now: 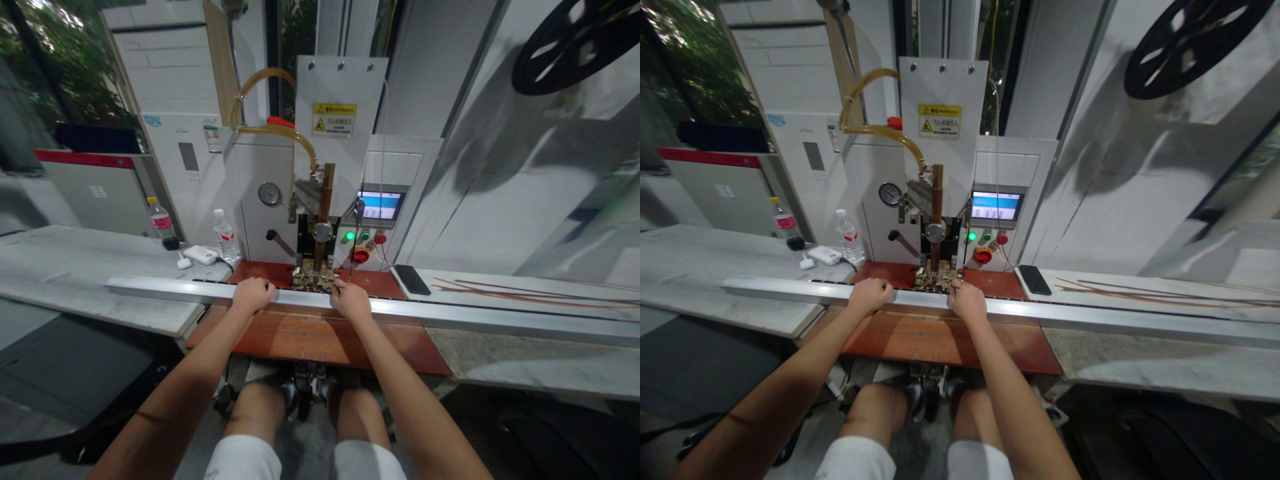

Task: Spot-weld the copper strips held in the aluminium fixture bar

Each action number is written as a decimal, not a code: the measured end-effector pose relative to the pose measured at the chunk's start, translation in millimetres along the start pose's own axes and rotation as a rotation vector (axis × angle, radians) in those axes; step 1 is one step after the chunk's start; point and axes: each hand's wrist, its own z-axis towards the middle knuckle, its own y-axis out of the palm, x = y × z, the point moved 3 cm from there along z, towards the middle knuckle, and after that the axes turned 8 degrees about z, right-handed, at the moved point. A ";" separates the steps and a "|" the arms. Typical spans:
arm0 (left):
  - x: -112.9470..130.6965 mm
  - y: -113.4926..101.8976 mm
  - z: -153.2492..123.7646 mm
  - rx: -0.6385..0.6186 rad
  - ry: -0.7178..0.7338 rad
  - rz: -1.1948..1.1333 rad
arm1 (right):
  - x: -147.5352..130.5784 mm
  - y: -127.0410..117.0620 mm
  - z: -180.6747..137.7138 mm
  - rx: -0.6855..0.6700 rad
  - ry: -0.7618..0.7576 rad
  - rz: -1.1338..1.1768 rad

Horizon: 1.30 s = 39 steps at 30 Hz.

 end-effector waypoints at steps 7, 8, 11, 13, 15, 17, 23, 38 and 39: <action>-0.3 -0.2 -5.1 0.040 0.010 -0.008 | 0.8 1.4 -4.3 0.026 -0.011 -0.002; -0.4 0.0 -5.5 0.043 0.009 -0.006 | 1.0 1.8 -4.5 0.034 -0.012 -0.001; -0.2 0.2 -6.5 0.057 0.009 0.001 | 1.6 2.9 -5.0 0.062 -0.018 -0.002; 0.2 0.3 -7.1 0.065 0.013 0.002 | 1.7 3.6 -5.3 0.071 -0.024 -0.006; 0.5 0.1 -7.7 0.076 0.014 0.002 | 1.7 4.1 -5.7 0.070 -0.030 -0.010; 0.5 -0.1 -8.1 0.086 0.011 0.002 | 1.7 4.4 -6.1 0.065 -0.030 -0.012; 0.3 -0.6 -7.8 0.084 0.022 0.005 | 1.3 3.6 -6.8 0.077 -0.030 -0.003; 0.6 -0.7 -8.5 0.065 0.006 -0.010 | 1.5 4.2 -7.3 0.070 -0.022 -0.001; 0.6 -0.6 -8.5 0.067 0.007 -0.014 | 1.6 4.2 -7.4 0.072 -0.016 -0.003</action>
